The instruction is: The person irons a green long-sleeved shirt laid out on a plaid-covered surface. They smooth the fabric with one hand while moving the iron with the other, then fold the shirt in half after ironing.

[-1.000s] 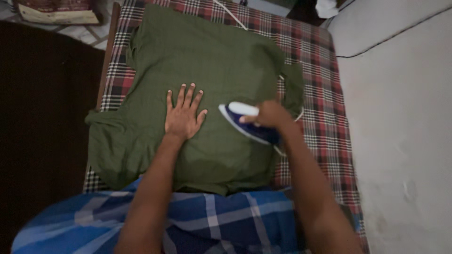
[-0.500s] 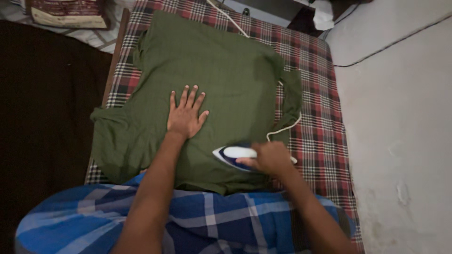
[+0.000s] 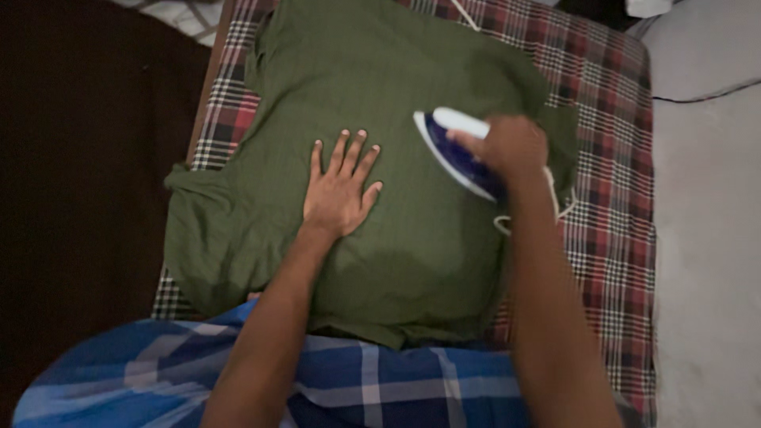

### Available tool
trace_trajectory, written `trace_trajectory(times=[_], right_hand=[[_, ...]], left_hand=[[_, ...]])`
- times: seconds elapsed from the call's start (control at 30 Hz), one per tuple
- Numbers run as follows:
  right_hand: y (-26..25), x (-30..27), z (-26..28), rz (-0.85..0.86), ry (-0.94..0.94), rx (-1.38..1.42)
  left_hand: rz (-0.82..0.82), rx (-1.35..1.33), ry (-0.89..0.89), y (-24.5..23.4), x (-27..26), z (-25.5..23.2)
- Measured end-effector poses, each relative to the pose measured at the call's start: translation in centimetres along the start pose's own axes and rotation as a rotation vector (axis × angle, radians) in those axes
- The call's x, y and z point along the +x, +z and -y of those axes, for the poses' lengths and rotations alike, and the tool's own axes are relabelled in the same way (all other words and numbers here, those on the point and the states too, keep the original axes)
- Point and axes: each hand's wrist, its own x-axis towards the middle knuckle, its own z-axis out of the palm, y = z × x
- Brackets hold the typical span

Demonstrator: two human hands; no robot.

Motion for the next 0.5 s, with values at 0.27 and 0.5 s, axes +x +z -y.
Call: trace_trajectory(times=[0.27,0.5], right_hand=[[1.6,5.4,-0.8,0.059,0.060,0.094],[-1.2,-0.7,1.6,0.387,0.036,0.218]], left_hand=[[-0.012,-0.049,-0.004,0.0,0.0,0.3],[-0.052,-0.047,0.018,-0.1,-0.1,0.5]])
